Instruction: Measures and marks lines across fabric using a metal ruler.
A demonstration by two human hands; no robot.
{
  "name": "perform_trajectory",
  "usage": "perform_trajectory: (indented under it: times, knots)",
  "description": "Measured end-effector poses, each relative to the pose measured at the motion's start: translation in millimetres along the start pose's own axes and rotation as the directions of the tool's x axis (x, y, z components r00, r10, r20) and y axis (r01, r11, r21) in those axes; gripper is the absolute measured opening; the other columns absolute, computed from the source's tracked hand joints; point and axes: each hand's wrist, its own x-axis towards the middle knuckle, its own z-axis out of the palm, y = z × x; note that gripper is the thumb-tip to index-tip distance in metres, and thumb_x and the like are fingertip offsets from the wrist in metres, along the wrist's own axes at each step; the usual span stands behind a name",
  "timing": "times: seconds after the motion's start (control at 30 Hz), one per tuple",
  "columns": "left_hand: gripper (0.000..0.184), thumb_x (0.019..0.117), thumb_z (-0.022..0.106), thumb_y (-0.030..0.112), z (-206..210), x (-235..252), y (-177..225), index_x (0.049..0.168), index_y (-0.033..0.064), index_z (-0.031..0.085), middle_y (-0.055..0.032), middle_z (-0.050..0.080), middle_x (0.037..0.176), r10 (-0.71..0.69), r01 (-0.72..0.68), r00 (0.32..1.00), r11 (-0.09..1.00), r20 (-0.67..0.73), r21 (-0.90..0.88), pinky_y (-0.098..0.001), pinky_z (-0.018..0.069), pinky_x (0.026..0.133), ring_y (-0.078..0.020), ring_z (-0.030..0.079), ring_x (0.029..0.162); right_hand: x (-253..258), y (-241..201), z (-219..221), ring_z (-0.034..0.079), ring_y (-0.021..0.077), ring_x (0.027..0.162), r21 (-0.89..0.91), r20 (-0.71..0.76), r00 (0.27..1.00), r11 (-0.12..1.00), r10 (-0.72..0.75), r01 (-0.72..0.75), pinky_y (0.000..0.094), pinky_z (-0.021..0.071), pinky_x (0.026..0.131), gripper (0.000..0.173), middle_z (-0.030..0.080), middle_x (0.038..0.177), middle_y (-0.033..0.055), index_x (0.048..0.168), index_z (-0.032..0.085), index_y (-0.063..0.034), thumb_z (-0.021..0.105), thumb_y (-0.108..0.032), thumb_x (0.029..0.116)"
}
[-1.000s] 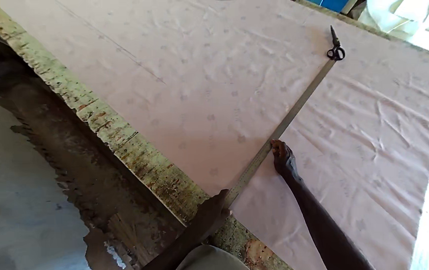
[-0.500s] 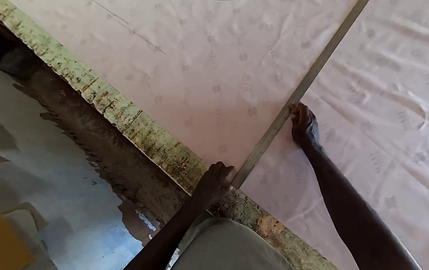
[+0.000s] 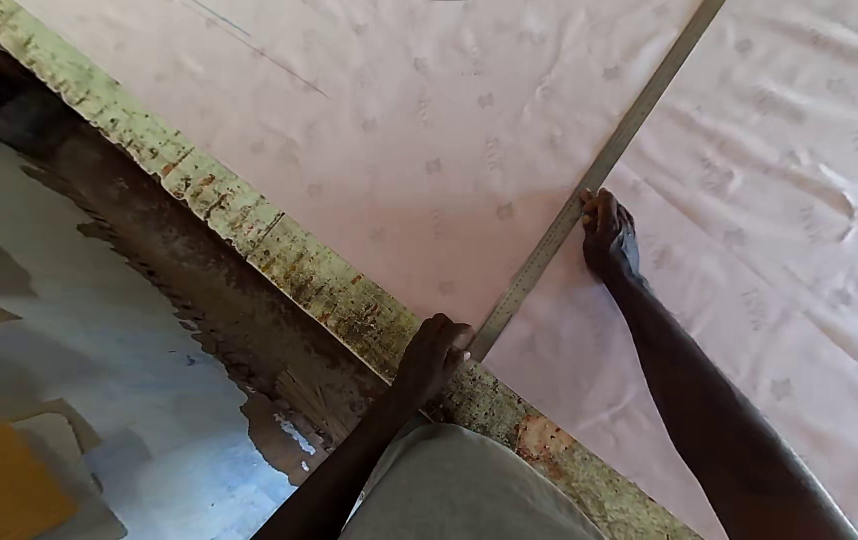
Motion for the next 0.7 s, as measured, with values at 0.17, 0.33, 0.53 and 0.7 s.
perform_trajectory:
  times: [0.17, 0.33, 0.53, 0.7]
  knots:
    - [0.031, 0.0964, 0.071, 0.023, 3.2, -2.1, 4.7, 0.126, 0.0165, 0.069, -0.0093, 0.062, 0.114, -0.054, 0.054, 0.998, 0.999, -0.027, 0.001, -0.0428, 0.0560, 0.090, -0.0255, 0.062, 0.106, 2.3, -0.9, 0.9, 0.046, 0.0286, 0.143, 0.018, -0.004, 1.000, 1.000, -0.008, 0.008, 0.0484, 0.0300, 0.121, 0.031, 0.059, 0.145, 0.0105, 0.127, 0.058, -0.0020, 0.040, -0.018, 0.1073]
    - [0.028, 0.0970, 0.070, 0.020, 0.4, -4.0, -0.4, 0.124, 0.0150, 0.069, -0.0095, 0.063, 0.112, -0.066, 0.068, 0.994, 0.997, -0.092, 0.023, -0.0425, 0.0560, 0.089, -0.0258, 0.062, 0.104, 5.2, -12.9, 4.3, 0.044, 0.0280, 0.145, 0.009, 0.007, 1.000, 1.000, 0.018, -0.018, 0.0494, 0.0258, 0.123, 0.032, 0.057, 0.147, 0.0110, 0.130, 0.057, -0.0036, 0.041, -0.018, 0.1069]
    - [0.026, 0.0967, 0.071, 0.019, -3.1, -4.1, -6.3, 0.122, 0.0159, 0.070, -0.0083, 0.063, 0.113, -0.078, 0.078, 0.992, 0.997, -0.097, -0.003, -0.0411, 0.0561, 0.089, -0.0239, 0.062, 0.103, 3.7, -14.0, 7.9, 0.041, 0.0277, 0.147, 0.004, -0.004, 1.000, 1.000, 0.017, -0.017, 0.0497, 0.0242, 0.124, 0.033, 0.057, 0.147, 0.0086, 0.133, 0.056, -0.0056, 0.040, -0.020, 0.1072]
    - [0.021, 0.0976, 0.069, 0.017, -6.4, -2.0, -7.5, 0.119, 0.0154, 0.071, -0.0081, 0.062, 0.112, -0.082, 0.082, 0.995, 0.997, -0.055, -0.014, -0.0412, 0.0559, 0.088, -0.0236, 0.062, 0.103, 3.2, -11.4, 10.1, 0.042, 0.0269, 0.147, 0.006, -0.028, 1.000, 1.000, 0.006, -0.006, 0.0487, 0.0242, 0.124, 0.035, 0.058, 0.147, 0.0086, 0.133, 0.056, -0.0055, 0.039, -0.022, 0.1080]
